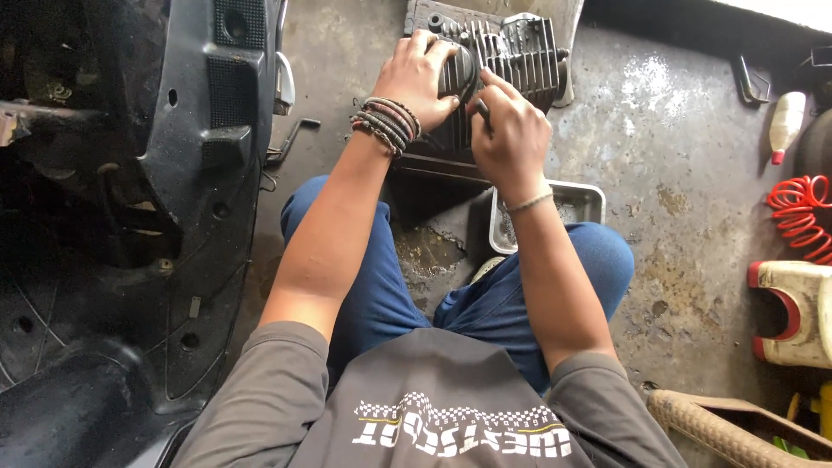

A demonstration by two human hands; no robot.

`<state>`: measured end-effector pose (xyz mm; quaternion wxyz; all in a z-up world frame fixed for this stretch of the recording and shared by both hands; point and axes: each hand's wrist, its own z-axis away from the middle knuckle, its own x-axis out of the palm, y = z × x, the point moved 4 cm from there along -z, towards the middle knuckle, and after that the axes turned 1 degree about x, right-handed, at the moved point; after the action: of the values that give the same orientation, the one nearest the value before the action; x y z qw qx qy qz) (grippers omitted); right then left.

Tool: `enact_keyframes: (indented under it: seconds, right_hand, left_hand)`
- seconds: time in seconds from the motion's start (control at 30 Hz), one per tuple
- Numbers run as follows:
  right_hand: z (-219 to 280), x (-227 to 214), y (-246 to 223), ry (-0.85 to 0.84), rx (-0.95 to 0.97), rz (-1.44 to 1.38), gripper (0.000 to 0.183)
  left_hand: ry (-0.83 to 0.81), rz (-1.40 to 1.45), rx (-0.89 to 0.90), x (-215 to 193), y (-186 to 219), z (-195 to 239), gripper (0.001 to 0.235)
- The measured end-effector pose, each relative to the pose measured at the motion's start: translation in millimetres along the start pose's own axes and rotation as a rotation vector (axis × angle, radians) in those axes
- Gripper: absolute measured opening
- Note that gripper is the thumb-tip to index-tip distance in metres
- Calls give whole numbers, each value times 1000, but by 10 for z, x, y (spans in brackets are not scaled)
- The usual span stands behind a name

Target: The person uses a screwdriver to tighten or loosen screws on a motorcycle engine block placed on a metal tray. The person holds the engine steady with one hand while manipulating the tool with the other.

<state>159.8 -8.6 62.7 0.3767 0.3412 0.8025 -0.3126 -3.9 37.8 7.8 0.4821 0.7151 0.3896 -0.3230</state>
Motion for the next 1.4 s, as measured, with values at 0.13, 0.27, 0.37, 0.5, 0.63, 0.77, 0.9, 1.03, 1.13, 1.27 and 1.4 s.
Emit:
enact_keyframes:
  seconds: [0.13,0.27,0.37,0.5,0.63,0.77,0.9,1.03,1.13,1.27,1.4]
  right_hand:
    - [84,-91,-56,-20,-3,-8,13]
    - [267,-255,-218,-15,-85,116,12]
    - [301,-195,-252,-46,-70,149,7]
    - [376,-304,-373,-49,-119,189,12]
    - [430,-360,-390,-77,-113,179,4]
    - [510,-197,-318,-96,-125,230,9]
    - [637,-382,-392,-117,-125,219,11]
    - [558,-300,-317,-40,-149,205,9]
    - [551,-376,-335,-62,-109,165,7]
    - [595,-525,-357,-51,-118,106,5]
    - [541,-307,-114,-64,-47,-69,12]
  left_hand:
    - [-44,-18,-14,21,-6,27,66]
    - [-43,3,-11,6,-1,21,66]
    - [-36,-2,-7,29,9,22,64]
    - [-18,-16,5,56,-30,33,64]
    - [-24,-22,15,28,-31,14,66]
    - [3,-17,33,47,1,36,63]
    - [-25,-23,15,30,5,54,64]
    - [-13,-9,31,79,6,67,62]
    - [50,-10,30,49,-6,62,59]
    - [8,-10,22,18,22,43,61]
    - [18,-17,6,26,27,40,60]
